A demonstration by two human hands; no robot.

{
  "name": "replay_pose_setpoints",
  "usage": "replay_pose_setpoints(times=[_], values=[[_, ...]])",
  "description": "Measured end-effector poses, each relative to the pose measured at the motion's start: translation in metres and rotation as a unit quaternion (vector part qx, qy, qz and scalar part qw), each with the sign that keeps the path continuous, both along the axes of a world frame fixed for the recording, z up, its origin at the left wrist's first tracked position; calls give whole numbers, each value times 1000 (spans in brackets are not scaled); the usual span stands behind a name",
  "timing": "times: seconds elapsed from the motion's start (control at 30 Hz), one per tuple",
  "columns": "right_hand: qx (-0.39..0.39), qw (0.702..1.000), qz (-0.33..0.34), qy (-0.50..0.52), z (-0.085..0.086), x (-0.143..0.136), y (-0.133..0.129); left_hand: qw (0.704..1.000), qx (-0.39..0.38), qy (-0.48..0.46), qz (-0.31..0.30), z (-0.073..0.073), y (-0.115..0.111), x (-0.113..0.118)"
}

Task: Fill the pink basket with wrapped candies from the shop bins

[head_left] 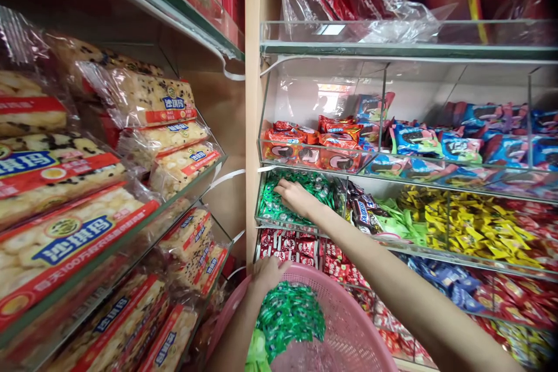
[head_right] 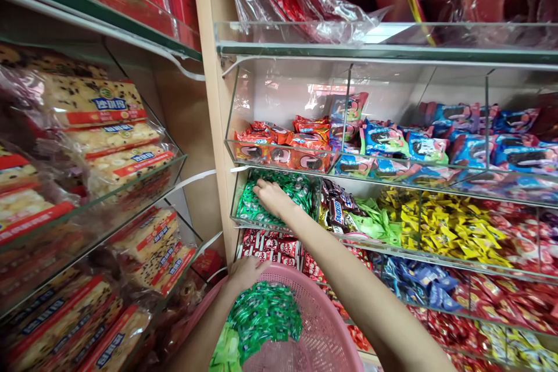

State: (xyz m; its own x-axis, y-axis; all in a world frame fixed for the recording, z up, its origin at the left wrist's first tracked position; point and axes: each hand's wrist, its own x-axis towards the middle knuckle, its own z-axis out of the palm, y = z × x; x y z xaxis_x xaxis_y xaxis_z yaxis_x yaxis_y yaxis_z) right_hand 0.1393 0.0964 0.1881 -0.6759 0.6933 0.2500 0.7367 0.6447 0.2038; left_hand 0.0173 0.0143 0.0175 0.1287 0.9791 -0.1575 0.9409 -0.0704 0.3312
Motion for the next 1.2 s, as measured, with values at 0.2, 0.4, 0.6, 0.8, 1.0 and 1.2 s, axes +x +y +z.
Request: replay_pose_setpoints(times=[0.2, 0.4, 0.6, 0.8, 1.0, 1.2], values=[[-60, 994, 34, 89, -5, 9, 7, 1000, 0, 3, -2, 3, -2, 0], [-77, 985, 26, 153, -11, 8, 18, 1000, -6, -2, 1, 0, 0, 0], [-65, 983, 17, 172, -11, 3, 19, 1000, -6, 1, 7, 2, -1, 1], [-45, 986, -20, 162, -15, -5, 17, 1000, 0, 4, 2, -2, 1, 1], [-27, 984, -5, 177, -15, -2, 14, 1000, 5, 5, -7, -7, 2, 1], [-6, 963, 55, 263, -3, 10, -6, 998, -47, -32, -13, -1, 8, -6]])
